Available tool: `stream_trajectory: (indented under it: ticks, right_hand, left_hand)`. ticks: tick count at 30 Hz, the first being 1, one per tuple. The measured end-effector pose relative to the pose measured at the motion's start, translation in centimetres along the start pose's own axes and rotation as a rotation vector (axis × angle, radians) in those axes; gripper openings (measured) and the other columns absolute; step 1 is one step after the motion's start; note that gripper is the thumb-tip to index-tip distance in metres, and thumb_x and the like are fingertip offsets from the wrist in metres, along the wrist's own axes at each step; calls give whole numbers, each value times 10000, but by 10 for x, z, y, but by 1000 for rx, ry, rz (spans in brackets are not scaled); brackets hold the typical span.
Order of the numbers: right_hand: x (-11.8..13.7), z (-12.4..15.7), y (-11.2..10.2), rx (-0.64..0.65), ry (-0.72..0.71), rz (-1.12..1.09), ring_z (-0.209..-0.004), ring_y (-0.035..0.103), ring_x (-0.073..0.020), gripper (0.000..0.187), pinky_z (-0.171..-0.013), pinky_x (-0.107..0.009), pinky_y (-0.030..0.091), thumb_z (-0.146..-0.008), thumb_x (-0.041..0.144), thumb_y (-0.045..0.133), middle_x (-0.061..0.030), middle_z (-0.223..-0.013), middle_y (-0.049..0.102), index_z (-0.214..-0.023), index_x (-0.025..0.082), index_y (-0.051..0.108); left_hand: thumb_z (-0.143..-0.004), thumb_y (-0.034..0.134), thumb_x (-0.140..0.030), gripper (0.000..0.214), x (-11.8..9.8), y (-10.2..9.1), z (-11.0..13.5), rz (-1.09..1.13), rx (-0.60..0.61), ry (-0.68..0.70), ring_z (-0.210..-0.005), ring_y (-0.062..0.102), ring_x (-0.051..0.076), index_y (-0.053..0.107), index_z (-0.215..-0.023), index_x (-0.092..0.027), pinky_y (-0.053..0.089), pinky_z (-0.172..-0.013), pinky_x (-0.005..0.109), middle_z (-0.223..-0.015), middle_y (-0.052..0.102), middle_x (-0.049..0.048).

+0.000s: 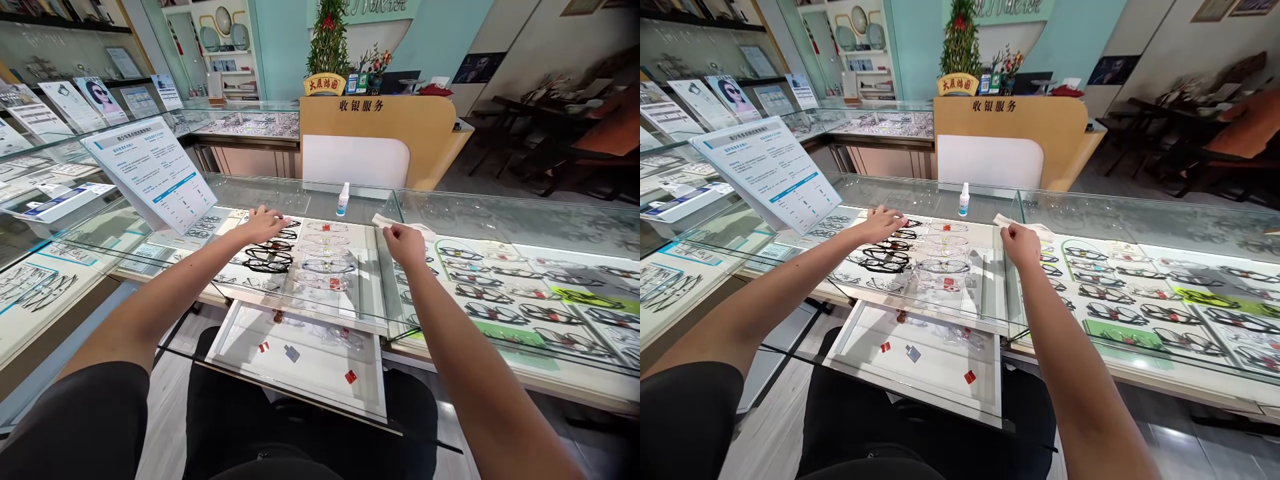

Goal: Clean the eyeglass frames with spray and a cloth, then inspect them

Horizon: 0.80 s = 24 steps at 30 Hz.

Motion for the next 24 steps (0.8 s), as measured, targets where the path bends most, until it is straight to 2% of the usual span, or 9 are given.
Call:
stream_trajectory:
  ticks: [7,10,12,14,15,16,19,21,24]
  right_hand:
    - [1,0,0,-15,-6,-13,-612,438,-208,342,-601,-360,285,-890,427,615,-31,-574,549,-622,259,485]
    - [1,0,-2,-21,1,-10,-617,435,-209,343,-620,-365,290,-903,409,609,-31,-583,548,-621,256,487]
    - [2,0,-2,-20,3,-6,-625,438,-210,346,-634,-367,293,-916,399,608,-33,-597,558,-623,253,495]
    - [3,1,-3,-16,3,-4,-632,439,-210,352,-644,-370,294,-929,390,607,-35,-605,562,-624,251,499]
    - [3,1,-3,-13,2,-2,-634,437,-211,357,-647,-373,295,-937,387,606,-34,-604,559,-624,251,500]
    - [3,2,-2,-11,2,1,-635,437,-212,361,-650,-376,297,-945,385,606,-33,-604,555,-626,252,500]
    - [3,3,-1,-6,13,12,-634,434,-211,360,-660,-385,306,-964,380,615,-25,-604,545,-644,253,510]
    - [2,3,0,-2,25,28,-641,429,-208,356,-673,-393,309,-973,372,629,-23,-609,545,-655,253,521]
    - [4,4,0,4,12,51,-663,418,-199,359,-699,-403,310,-996,361,635,-24,-633,547,-670,253,534]
  left_hand:
    - [-1109,190,-726,829,-3,0,6,-34,8,11,-1473,450,444,833,-1358,-266,294,-1241,637,-1697,588,105]
    - [-1118,274,-647,704,-20,-15,24,-37,-86,57,-1451,468,429,818,-1319,-247,329,-1214,639,-1721,564,110]
    - [-1092,399,-551,529,-42,-34,50,-24,-222,119,-1359,541,391,795,-1191,-215,379,-1181,608,-1561,670,146]
    - [-1034,509,-453,331,-67,-50,86,45,-291,185,-1167,626,324,725,-1022,-203,444,-1126,530,-1235,759,138]
    - [-1007,544,-404,242,-80,-49,105,105,-232,221,-1053,652,283,686,-960,-213,481,-1069,473,-1097,761,104]
    - [-981,572,-360,173,-93,-43,124,183,-114,252,-953,663,247,653,-906,-227,512,-977,411,-990,752,67]
    - [-960,618,-300,121,-123,0,183,319,387,367,-837,682,197,644,-860,-237,510,-809,325,-881,748,20]
    - [-981,615,-306,178,-120,34,210,294,597,347,-773,677,186,648,-822,-232,479,-719,320,-830,751,15]
    - [-1033,588,-356,251,-86,81,214,73,683,278,-754,684,194,713,-856,-228,439,-649,332,-894,808,28]
Point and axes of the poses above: each hand's wrist, its own z-axis away from the middle knuckle, its own y-axis out of the palm, x = y × z, the point moved 8 cm from there along -z, towards the middle knuckle
